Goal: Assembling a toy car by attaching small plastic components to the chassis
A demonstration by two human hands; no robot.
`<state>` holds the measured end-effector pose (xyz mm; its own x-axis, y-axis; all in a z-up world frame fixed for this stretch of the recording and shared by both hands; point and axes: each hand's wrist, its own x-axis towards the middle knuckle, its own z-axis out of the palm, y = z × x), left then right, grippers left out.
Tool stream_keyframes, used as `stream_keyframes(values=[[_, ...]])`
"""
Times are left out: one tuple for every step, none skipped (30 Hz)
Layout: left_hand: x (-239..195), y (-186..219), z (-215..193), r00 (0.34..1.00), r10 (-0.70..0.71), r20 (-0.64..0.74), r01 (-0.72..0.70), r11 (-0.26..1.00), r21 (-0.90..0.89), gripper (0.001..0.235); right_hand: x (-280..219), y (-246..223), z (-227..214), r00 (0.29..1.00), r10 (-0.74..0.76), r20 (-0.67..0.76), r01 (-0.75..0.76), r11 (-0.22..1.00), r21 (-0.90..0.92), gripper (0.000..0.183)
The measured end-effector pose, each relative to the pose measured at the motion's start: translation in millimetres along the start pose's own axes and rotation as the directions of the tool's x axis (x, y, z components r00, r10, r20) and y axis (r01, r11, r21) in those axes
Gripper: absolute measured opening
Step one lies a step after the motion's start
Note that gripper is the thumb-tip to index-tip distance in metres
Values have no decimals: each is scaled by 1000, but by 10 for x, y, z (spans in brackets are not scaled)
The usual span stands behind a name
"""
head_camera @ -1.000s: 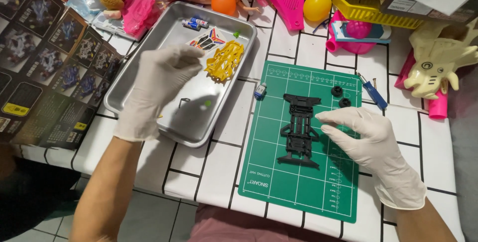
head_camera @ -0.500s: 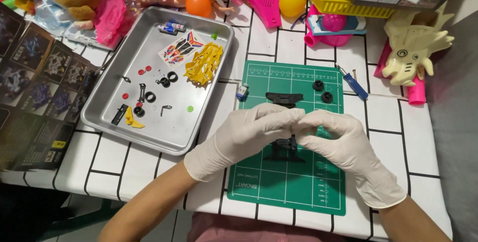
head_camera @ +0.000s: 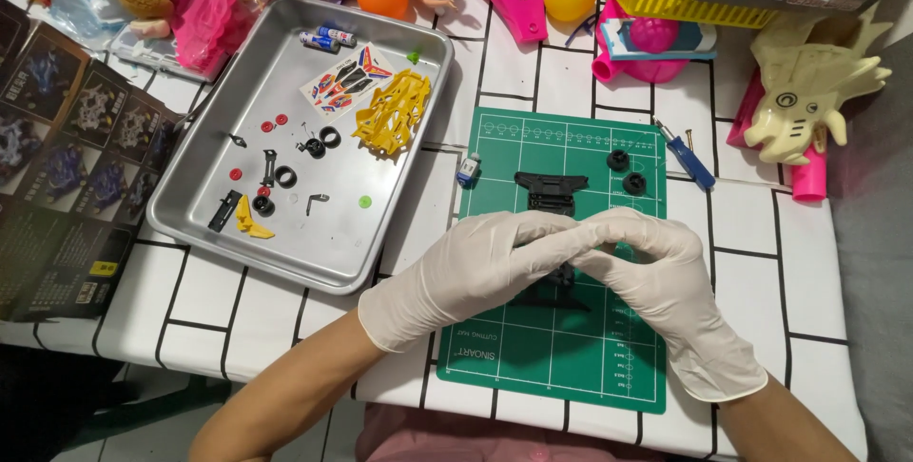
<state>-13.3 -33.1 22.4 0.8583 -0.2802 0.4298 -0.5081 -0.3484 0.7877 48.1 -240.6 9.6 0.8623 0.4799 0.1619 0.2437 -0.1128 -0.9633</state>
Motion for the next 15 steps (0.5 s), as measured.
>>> stream_keyframes(values=[[-7, 22, 31, 1000, -1, -2, 1, 1000, -1, 31, 4, -15, 15, 1000, 1, 2, -1, 1000, -1, 15], [-15, 45, 61, 998, -15, -59, 12, 999, -43, 34, 9, -30, 32, 1000, -19, -15, 19, 1000, 8, 17], [-22, 69, 91, 993, -32, -115, 22, 996, -84, 37, 14, -46, 48, 999, -39, -32, 39, 999, 17, 18], [-33, 85, 117, 993, -32, -116, 22, 996, -84, 37, 8, -16, 58, 999, -39, -31, 39, 999, 17, 18], [-44, 101, 143, 979, -60, -196, 32, 989, -146, 41, 2, 13, 67, 998, -47, -51, 49, 998, 31, 18], [-54, 118, 172, 958, -94, -272, 37, 977, -208, 46, -6, 42, 74, 996, -54, -71, 58, 997, 44, 18], [-43, 63, 166, 957, -95, -273, 37, 977, -209, 46, -14, 26, 70, 996, -54, -70, 57, 997, 44, 18], [-33, 8, 160, 951, 24, -309, -60, 993, -105, 47, -22, 11, 66, 996, -59, -71, 61, 998, 24, 18], [-22, -47, 154, 933, 146, -329, -153, 988, 5, 50, -30, -4, 61, 995, -64, -72, 64, 998, 5, 18], [-21, -20, 155, 933, 146, -329, -153, 988, 5, 50, -23, -56, 87, 995, -63, -72, 64, 998, 5, 18], [-20, 6, 156, 937, 75, -342, -125, 984, -128, 50, -16, -107, 111, 994, -79, -74, 77, 997, -20, 18], [-19, 34, 159, 939, 3, -345, -98, 961, -259, 51, -13, -158, 134, 993, -94, -76, 91, 995, -46, 18], [-26, 36, 171, 939, 2, -344, -97, 961, -259, 51, -12, -154, 135, 993, -93, -77, 90, 995, -45, 18], [-29, 37, 180, 933, -52, -357, -48, 963, -263, 48, -8, -150, 135, 989, -129, -76, 125, 991, -45, 19], [-33, 37, 189, 923, -105, -370, 2, 963, -268, 46, -3, -146, 136, 984, -164, -75, 161, 986, -45, 20]])
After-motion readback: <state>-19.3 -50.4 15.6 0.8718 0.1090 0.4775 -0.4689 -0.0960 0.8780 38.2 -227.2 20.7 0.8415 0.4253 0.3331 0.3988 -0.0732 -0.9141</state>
